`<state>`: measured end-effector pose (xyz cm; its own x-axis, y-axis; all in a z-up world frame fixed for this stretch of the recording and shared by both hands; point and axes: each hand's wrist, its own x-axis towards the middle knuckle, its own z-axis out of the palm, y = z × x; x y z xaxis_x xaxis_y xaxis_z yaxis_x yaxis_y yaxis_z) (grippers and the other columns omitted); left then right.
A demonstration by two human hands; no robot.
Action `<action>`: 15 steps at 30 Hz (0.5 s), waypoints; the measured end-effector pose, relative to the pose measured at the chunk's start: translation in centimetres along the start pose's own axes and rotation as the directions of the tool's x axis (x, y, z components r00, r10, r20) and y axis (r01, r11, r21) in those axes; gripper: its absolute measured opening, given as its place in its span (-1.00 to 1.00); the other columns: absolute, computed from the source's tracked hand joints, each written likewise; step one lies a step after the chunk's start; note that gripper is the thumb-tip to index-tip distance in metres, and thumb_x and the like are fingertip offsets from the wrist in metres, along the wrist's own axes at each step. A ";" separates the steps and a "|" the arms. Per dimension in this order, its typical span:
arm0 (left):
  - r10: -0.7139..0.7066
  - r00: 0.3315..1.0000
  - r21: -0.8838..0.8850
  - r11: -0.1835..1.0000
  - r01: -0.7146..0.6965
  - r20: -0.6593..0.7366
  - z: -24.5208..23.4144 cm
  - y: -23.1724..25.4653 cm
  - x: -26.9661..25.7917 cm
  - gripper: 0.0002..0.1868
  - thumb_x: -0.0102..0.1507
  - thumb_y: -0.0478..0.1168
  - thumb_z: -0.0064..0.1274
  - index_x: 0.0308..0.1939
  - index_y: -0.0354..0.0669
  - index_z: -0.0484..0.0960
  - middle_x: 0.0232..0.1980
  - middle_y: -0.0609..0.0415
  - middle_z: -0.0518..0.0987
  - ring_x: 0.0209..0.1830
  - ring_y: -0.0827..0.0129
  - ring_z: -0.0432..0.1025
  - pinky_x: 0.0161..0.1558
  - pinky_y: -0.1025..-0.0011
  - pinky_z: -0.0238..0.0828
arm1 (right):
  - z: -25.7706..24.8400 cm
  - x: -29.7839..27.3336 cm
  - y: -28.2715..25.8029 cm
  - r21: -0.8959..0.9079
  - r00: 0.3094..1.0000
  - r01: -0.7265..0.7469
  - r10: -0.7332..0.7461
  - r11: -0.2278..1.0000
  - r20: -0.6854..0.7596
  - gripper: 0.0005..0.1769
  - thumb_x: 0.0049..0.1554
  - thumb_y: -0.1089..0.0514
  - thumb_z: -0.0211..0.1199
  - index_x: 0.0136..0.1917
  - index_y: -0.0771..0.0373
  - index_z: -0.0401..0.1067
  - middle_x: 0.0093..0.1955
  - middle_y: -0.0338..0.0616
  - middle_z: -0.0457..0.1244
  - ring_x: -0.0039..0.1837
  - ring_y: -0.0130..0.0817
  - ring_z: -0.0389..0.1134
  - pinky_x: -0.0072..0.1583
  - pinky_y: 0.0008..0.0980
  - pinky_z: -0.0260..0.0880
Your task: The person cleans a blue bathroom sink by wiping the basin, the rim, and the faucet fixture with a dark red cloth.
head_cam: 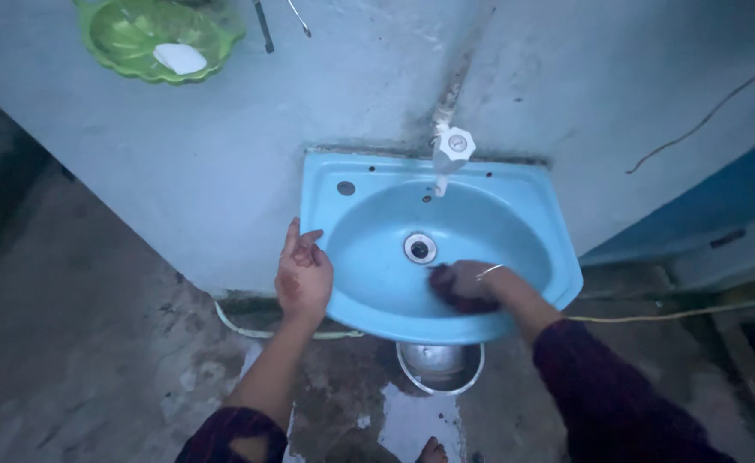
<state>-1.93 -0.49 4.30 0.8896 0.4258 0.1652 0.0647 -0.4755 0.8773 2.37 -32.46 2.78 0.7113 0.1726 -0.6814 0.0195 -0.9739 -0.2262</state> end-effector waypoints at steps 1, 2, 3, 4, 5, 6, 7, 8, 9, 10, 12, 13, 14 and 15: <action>-0.024 1.000 -0.023 0.999 0.025 0.017 0.0 0.2 0.1 -0.47 0.25 -0.30 -0.04 0.34 0.00 0.51 -0.12 0.15 0.70 -0.12 0.30 0.58 0.00 0.31 0.46 | -0.7 -0.6 0.7 -0.103 0.999 -0.030 0.028 0.994 -0.022 -0.62 0.07 0.12 0.13 0.08 0.11 0.66 0.14 0.00 0.49 0.13 -0.10 0.51 0.23 -0.13 0.45; -0.049 0.998 -0.045 0.998 0.050 0.036 -0.1 0.2 0.1 -0.45 0.25 -0.30 -0.05 0.36 -0.01 0.47 -0.13 0.16 0.70 -0.14 0.30 0.58 0.00 0.31 0.46 | -1.2 -1.2 1.1 -0.187 0.985 -0.160 0.144 0.969 -0.096 -0.61 0.10 0.12 0.11 0.14 0.05 0.62 0.19 -0.01 0.44 0.18 -0.06 0.48 0.24 -0.08 0.46; -0.057 0.998 -0.089 0.994 0.061 0.040 -0.1 0.1 0.1 -0.44 0.25 -0.29 -0.06 0.37 0.00 0.46 -0.13 0.17 0.69 -0.17 0.27 0.57 -0.01 0.32 0.48 | -1.7 -2.3 1.5 -0.259 0.951 -0.291 0.250 0.921 -0.180 -0.59 0.12 0.12 0.10 0.20 -0.01 0.58 0.24 -0.02 0.39 0.22 -0.03 0.45 0.25 -0.03 0.48; -0.066 0.997 -0.132 0.989 0.072 0.044 0.0 0.0 0.1 -0.44 0.24 -0.29 -0.06 0.37 0.00 0.45 -0.12 0.17 0.69 -0.19 0.24 0.56 -0.01 0.32 0.49 | -1.5 -3.2 1.5 -0.246 0.932 -0.318 0.254 0.916 -0.259 -0.59 0.10 0.10 0.15 0.20 -0.04 0.57 0.27 0.01 0.34 0.24 0.01 0.42 0.26 -0.01 0.44; -0.078 0.996 -0.175 0.981 0.085 0.048 0.2 -0.2 0.1 -0.43 0.24 -0.28 -0.07 0.37 0.01 0.44 -0.12 0.17 0.69 -0.22 0.21 0.55 -0.02 0.33 0.51 | -1.2 -3.9 1.2 -0.235 0.908 -0.340 0.253 0.911 -0.334 -0.58 0.07 0.07 0.19 0.21 -0.06 0.55 0.30 0.03 0.29 0.27 0.04 0.38 0.28 0.00 0.41; -0.014 1.000 -0.112 0.994 0.016 0.013 0.4 -0.4 0.2 -0.50 0.25 -0.29 -0.05 0.29 0.03 0.52 -0.05 0.15 0.68 -0.15 0.22 0.56 0.01 0.30 0.49 | -0.9 -4.2 0.9 -0.222 0.879 -0.361 0.250 0.906 -0.407 -0.57 0.04 0.05 0.24 0.21 -0.09 0.54 0.33 0.05 0.24 0.29 0.07 0.34 0.29 0.01 0.37; 0.049 0.999 -0.044 0.998 -0.050 -0.020 0.5 -0.7 0.2 -0.57 0.26 -0.30 -0.04 0.21 0.05 0.60 0.02 0.13 0.68 -0.08 0.22 0.57 0.04 0.28 0.47 | -0.4 -4.1 0.5 -0.222 0.881 -0.357 0.248 0.907 -0.404 -0.59 0.06 0.02 0.24 0.20 -0.05 0.56 0.32 0.04 0.27 0.29 0.05 0.36 0.29 -0.01 0.39; 0.114 0.992 0.025 0.993 -0.113 -0.048 0.6 -0.9 0.1 -0.62 0.27 -0.30 -0.02 0.13 0.08 0.68 0.08 0.11 0.67 -0.01 0.23 0.58 0.07 0.26 0.45 | 0.1 -3.7 0.2 -0.222 0.883 -0.354 0.246 0.909 -0.401 -0.61 0.09 -0.02 0.23 0.18 0.00 0.57 0.31 0.04 0.30 0.29 0.04 0.39 0.30 -0.04 0.41; 0.112 0.992 0.024 0.994 -0.111 -0.054 0.5 -1.1 0.1 -0.61 0.25 -0.30 -0.01 0.13 0.06 0.68 0.11 0.09 0.66 0.00 0.21 0.57 0.06 0.25 0.45 | 0.6 -3.1 -0.1 -0.223 0.886 -0.348 0.241 0.911 -0.396 -0.61 0.11 -0.05 0.22 0.17 0.04 0.59 0.30 0.03 0.33 0.29 0.02 0.41 0.30 -0.07 0.43; 0.109 0.992 0.023 0.994 -0.108 -0.061 0.5 -1.1 0.1 -0.60 0.23 -0.30 0.00 0.13 0.05 0.67 0.14 0.07 0.64 0.00 0.19 0.55 0.06 0.24 0.44 | 1.0 -2.1 -0.5 -0.243 0.915 -0.292 0.196 0.925 -0.353 -0.59 0.09 -0.03 0.21 0.19 0.02 0.57 0.29 0.01 0.35 0.30 -0.01 0.40 0.32 -0.08 0.41; 0.098 0.993 -0.009 0.995 -0.099 -0.068 0.6 -0.9 0.1 -0.56 0.21 -0.30 -0.01 0.18 0.01 0.63 0.10 0.09 0.65 0.01 0.19 0.54 0.06 0.24 0.44 | 1.8 0.4 -1.8 -0.193 0.948 -0.180 0.118 0.965 -0.296 -0.54 0.03 -0.03 0.24 0.21 0.02 0.53 0.28 -0.01 0.34 0.32 -0.05 0.36 0.33 -0.10 0.36; 0.085 0.994 -0.040 0.995 -0.088 -0.070 0.6 -0.8 0.0 -0.53 0.22 -0.29 -0.02 0.23 -0.02 0.58 0.03 0.12 0.68 0.00 0.21 0.54 0.06 0.25 0.44 | 2.2 1.5 -2.8 -0.126 0.956 -0.123 0.083 0.984 -0.282 -0.50 0.00 -0.06 0.29 0.22 0.04 0.51 0.29 0.00 0.32 0.32 -0.04 0.34 0.34 -0.11 0.33; 0.072 0.995 -0.071 0.995 -0.077 -0.070 0.6 -0.7 0.0 -0.49 0.22 -0.29 -0.04 0.28 -0.04 0.54 -0.04 0.16 0.71 0.00 0.22 0.55 0.07 0.26 0.44 | 2.5 2.5 -4.0 -0.068 0.966 -0.073 0.053 0.995 -0.255 -0.54 0.02 -0.03 0.24 0.20 0.01 0.55 0.28 -0.03 0.35 0.31 -0.06 0.37 0.34 -0.13 0.35; 0.069 0.995 -0.045 0.996 -0.072 -0.077 0.5 -0.7 0.1 -0.51 0.22 -0.29 -0.03 0.26 -0.02 0.56 -0.02 0.16 0.71 0.00 0.22 0.55 0.07 0.26 0.44 | 2.9 3.6 -5.6 -0.009 0.974 -0.021 0.018 1.000 -0.226 -0.57 0.05 0.00 0.19 0.18 -0.02 0.59 0.26 -0.06 0.38 0.29 -0.09 0.41 0.34 -0.16 0.36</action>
<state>-1.68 -0.54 3.45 0.8545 0.4501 0.2594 -0.0201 -0.4703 0.8823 2.81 -25.92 -0.45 0.8521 0.1168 -0.5101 0.0111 -0.9786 -0.2056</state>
